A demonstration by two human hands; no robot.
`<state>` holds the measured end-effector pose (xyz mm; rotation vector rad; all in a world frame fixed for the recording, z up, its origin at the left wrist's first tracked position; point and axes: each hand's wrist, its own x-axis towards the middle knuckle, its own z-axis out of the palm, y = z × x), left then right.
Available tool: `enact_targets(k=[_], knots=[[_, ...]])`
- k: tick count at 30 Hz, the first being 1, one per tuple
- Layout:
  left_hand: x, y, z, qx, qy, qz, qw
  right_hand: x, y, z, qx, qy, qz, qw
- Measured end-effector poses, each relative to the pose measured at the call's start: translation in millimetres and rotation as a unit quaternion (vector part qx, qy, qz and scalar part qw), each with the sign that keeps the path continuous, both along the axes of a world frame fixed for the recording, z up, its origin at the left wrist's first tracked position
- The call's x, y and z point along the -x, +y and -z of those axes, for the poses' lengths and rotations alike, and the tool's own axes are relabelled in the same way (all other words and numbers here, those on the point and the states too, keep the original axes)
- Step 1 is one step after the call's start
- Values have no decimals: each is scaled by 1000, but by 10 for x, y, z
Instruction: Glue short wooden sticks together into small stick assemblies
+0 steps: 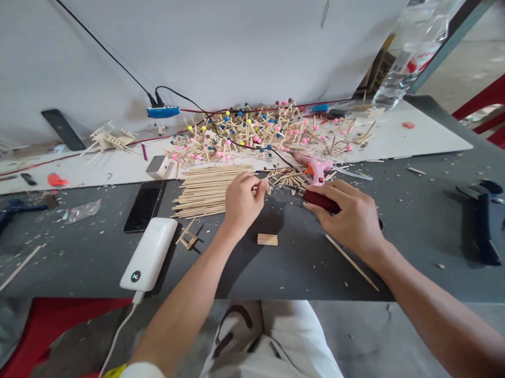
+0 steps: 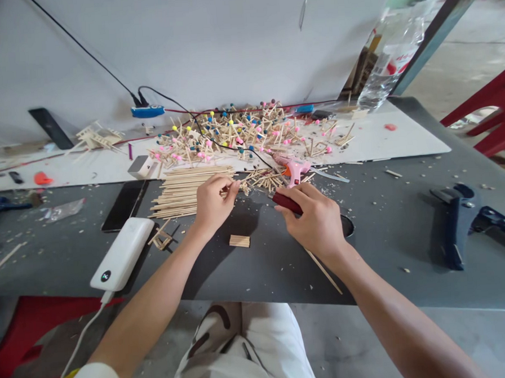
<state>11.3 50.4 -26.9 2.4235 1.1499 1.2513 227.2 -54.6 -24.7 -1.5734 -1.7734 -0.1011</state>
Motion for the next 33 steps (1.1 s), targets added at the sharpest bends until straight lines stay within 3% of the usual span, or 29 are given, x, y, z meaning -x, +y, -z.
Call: enact_targets(k=[6,11,33], knots=[[-69,-31,18,36,-44,58,997,20,-2,-2,8,-5,-6,1000],[-124,-75,2,47,-47,66,996,40,-12,-14,12,-19,-13,1000],[-103,-47,-41,-19,89,98,991,57,-26,12,16,-48,0,999]])
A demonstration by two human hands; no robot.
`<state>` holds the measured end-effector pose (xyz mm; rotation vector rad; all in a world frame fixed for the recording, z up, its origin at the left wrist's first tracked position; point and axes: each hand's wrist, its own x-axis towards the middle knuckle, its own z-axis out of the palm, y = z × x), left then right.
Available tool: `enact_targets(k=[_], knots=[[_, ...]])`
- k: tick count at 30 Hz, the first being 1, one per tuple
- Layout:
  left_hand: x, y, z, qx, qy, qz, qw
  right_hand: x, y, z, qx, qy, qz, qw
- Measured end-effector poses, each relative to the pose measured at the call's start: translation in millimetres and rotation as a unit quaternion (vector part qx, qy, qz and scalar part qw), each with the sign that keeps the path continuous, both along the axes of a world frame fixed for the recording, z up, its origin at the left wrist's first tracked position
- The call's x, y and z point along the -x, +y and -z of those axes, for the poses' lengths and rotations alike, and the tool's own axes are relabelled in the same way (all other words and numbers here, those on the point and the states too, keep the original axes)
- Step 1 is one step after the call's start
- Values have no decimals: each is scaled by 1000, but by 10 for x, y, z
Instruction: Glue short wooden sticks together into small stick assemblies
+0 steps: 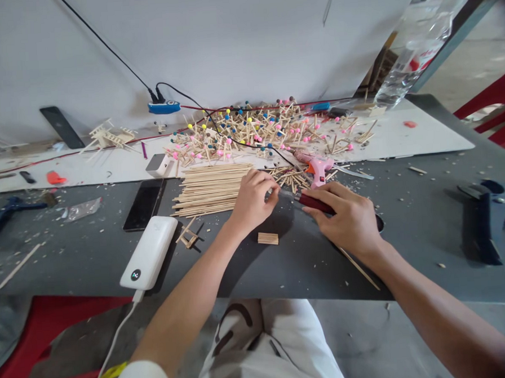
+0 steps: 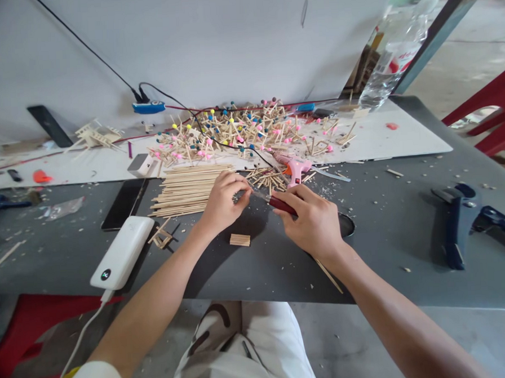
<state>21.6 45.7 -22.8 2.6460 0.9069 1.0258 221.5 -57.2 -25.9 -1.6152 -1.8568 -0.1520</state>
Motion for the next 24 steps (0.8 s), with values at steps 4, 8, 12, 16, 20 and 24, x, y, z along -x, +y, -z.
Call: enact_targets(k=[4,8,12,16,20,24], knots=[[-11,-4,4,-24,40,-8,999,9,1,5,1,0,1,1000],[46,53,4,-42,61,-26,997,-4,7,6,-5,18,-10,1000],[202,157,-2,-35,23,-82,996,-28,12,-7,-21,52,-24,998],[264,197,7,-18,-37,-113,993,-33,18,-16,-12,59,-29,998],[177,136,10,35,-100,-47,993,-29,21,-16,-7,56,-23,998],[75,47,4,108,-118,30,987,-27,19,-13,0,45,-26,999]])
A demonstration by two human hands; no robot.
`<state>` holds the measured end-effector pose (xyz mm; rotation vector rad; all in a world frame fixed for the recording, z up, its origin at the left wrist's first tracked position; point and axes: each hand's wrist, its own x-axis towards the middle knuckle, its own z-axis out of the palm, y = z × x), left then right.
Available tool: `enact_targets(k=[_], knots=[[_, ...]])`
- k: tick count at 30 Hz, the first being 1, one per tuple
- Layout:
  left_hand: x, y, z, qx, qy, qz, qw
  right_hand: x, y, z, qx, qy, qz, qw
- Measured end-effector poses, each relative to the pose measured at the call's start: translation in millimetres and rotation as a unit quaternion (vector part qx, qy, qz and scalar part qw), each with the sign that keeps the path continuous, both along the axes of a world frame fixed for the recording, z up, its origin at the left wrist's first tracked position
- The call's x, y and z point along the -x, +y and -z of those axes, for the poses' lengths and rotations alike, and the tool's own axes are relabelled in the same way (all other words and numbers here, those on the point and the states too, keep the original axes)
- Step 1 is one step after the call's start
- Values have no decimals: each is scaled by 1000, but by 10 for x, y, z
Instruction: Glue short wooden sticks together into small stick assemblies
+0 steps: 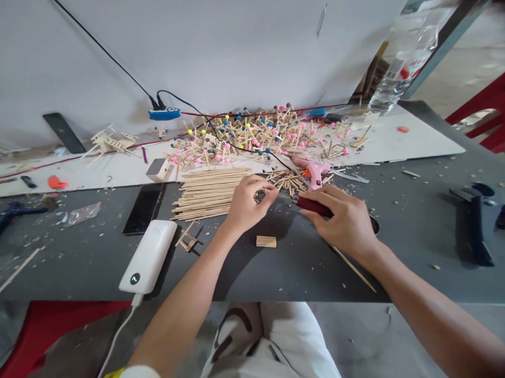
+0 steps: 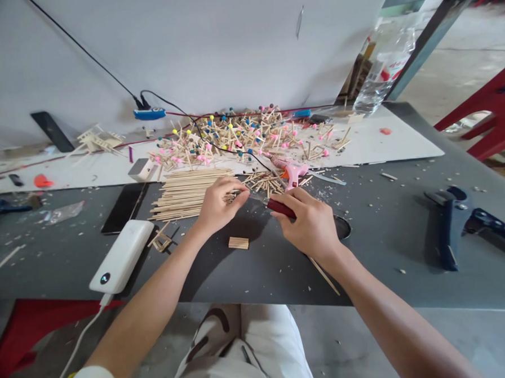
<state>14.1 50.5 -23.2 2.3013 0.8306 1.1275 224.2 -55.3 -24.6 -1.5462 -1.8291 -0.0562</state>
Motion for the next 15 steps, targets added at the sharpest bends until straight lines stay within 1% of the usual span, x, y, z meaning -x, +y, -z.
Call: enact_targets(k=[3,6,15], knots=[[-29,-22,2,32,1,14,999,2,-1,3,2,-6,-3,1000],[-18,-12,-1,43,3,16,999,3,-2,2,3,-9,-5,1000],[-2,-10,-21,12,41,44,998,-6,-3,-2,5,-4,-2,1000]])
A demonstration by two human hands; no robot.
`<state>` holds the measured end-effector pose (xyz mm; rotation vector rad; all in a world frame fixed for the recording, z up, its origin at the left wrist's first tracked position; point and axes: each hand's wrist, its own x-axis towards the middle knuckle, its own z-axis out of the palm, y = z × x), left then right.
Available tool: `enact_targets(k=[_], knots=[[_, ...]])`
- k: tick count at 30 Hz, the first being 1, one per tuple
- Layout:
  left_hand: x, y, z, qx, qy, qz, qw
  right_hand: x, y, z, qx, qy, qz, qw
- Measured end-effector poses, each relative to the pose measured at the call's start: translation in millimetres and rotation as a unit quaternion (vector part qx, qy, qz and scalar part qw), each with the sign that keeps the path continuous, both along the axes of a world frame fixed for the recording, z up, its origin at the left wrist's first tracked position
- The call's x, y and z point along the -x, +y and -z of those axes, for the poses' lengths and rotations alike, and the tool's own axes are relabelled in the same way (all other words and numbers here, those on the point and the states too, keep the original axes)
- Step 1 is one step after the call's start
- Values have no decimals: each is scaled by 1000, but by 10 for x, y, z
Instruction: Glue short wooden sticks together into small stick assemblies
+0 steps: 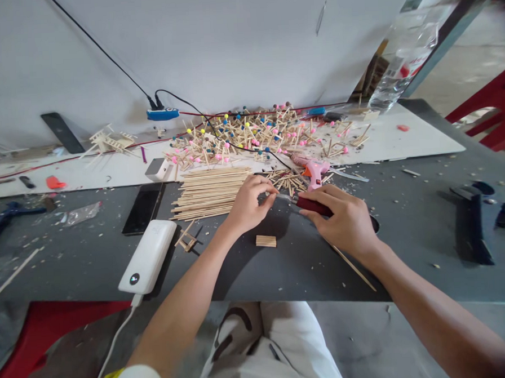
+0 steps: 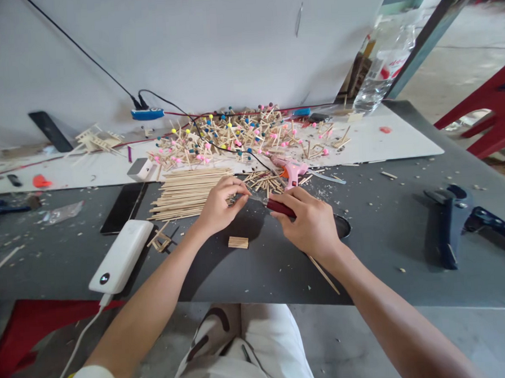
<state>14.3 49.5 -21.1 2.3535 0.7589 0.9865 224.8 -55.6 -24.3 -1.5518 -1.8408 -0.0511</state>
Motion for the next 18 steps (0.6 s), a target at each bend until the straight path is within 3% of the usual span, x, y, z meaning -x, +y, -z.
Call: enact_targets(k=[18], knots=[[-10,-18,-4,-117,86,3,989,5,6,19,8,7,-1,1000]])
